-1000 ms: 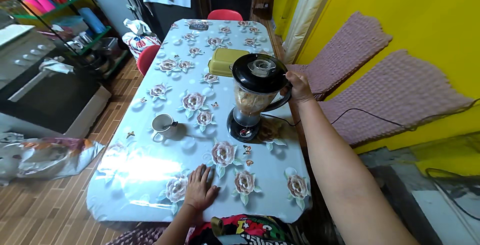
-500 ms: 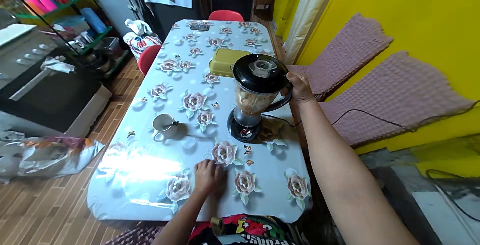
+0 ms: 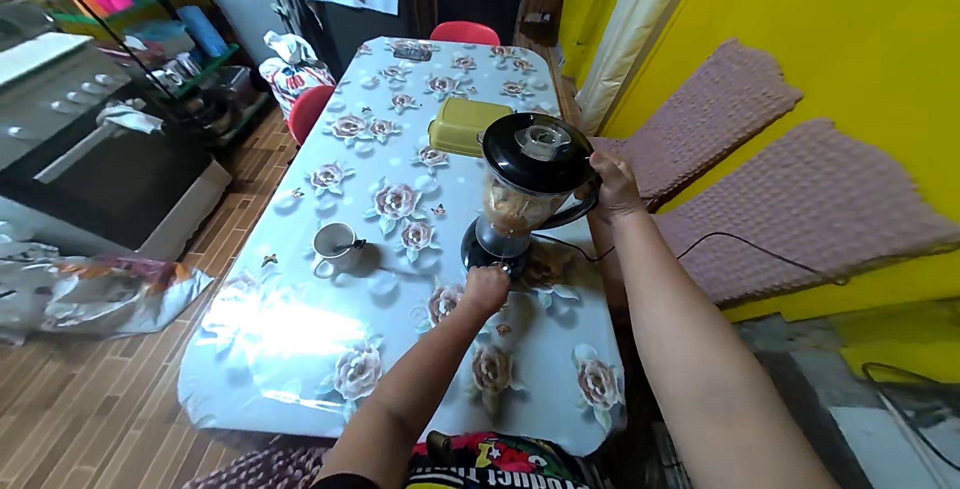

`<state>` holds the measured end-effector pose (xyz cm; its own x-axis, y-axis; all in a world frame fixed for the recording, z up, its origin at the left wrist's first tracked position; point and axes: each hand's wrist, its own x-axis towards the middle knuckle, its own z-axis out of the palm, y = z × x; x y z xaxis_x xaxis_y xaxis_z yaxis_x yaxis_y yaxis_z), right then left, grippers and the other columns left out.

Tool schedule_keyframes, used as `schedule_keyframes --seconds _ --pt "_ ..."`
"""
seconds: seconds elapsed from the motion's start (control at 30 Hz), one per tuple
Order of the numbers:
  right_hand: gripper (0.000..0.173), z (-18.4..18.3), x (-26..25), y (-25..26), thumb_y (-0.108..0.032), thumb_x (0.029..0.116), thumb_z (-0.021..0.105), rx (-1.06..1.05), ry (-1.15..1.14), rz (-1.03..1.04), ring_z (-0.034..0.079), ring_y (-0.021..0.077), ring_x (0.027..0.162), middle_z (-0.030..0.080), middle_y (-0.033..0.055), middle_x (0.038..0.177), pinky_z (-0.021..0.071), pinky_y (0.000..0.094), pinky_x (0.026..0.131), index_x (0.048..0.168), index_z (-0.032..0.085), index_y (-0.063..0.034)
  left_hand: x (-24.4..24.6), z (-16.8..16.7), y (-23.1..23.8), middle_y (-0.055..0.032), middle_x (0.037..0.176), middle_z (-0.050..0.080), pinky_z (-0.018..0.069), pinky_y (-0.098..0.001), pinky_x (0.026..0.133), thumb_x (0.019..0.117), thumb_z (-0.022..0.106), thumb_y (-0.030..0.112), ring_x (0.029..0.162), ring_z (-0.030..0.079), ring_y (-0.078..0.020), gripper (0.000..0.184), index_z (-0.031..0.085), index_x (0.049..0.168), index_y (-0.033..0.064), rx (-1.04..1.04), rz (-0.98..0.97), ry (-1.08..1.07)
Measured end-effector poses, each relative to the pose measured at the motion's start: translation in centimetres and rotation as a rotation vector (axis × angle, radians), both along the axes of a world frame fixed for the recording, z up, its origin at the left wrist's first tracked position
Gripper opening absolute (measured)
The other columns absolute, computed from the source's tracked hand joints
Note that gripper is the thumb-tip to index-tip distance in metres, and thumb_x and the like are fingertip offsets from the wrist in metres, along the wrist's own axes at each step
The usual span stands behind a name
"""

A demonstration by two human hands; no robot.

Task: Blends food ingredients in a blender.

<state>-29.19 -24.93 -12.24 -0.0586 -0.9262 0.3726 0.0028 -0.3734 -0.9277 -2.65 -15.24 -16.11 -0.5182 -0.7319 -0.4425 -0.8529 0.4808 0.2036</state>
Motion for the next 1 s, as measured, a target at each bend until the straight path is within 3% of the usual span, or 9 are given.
schedule_keyframes --seconds 0.23,0.87,0.9,0.93,1.0 --pt "0.037 -0.7 -0.9 -0.5 -0.052 0.0995 0.057 -0.017 0.028 -0.006 0.052 0.0105 0.05 0.057 -0.0023 0.066 0.0486 0.0306 0.047 0.095 0.065 -0.0158 0.0 -0.3 -0.2 -0.0252 0.137 0.061 0.0442 -0.058 0.105 0.1115 0.034 0.026 0.127 0.059 -0.041 0.046 0.054 0.139 -0.0039 0.018 0.133 0.068" --pt "0.037 -0.8 -1.0 -0.7 -0.051 0.1006 0.055 -0.012 0.013 0.028 0.051 0.0104 0.048 0.055 -0.0033 0.063 0.0479 0.03 0.047 0.091 0.065 -0.0175 -0.2 0.5 0.5 -0.0257 0.13 0.065 0.0479 -0.0577 0.1 0.1102 0.033 0.022 0.123 0.062 -0.0411 0.043 0.061 0.128 -0.0064 -0.02 0.19 0.107" --pt "0.036 -0.8 -1.0 -0.8 -0.051 0.1009 0.055 -0.015 0.011 0.037 0.05 0.0102 0.049 0.055 -0.0033 0.064 0.0471 0.0298 0.047 0.091 0.065 -0.0175 0.2 2.4 1.7 -0.0269 0.127 0.066 0.0488 -0.0571 0.099 0.1099 0.035 0.021 0.121 0.063 -0.042 0.043 0.061 0.126 -0.0081 -0.05 0.206 0.144" --pt "0.036 -0.9 -1.0 -0.8 -0.051 0.101 0.055 -0.012 0.007 0.04 0.05 0.0103 0.049 0.055 -0.0032 0.065 0.0471 0.03 0.047 0.093 0.066 -0.0174 0.7 6.7 3.4 -0.0283 0.127 0.065 0.0483 -0.0551 0.1 0.1097 0.036 0.018 0.122 0.063 -0.0422 0.041 0.061 0.127 -0.0101 -0.033 0.24 0.152" --pt "0.035 -0.9 -1.0 -0.7 -0.05 0.1014 0.055 0.0 0.003 0.031 0.051 0.0105 0.05 0.055 -0.0028 0.065 0.0476 0.0303 0.048 0.094 0.066 -0.0172 1.0 18.7 6.8 -0.0257 0.141 0.057 0.0416 -0.0472 0.112 0.1104 0.036 0.014 0.137 0.052 -0.0364 0.041 0.051 0.14 -0.0099 0.18 0.359 0.023"
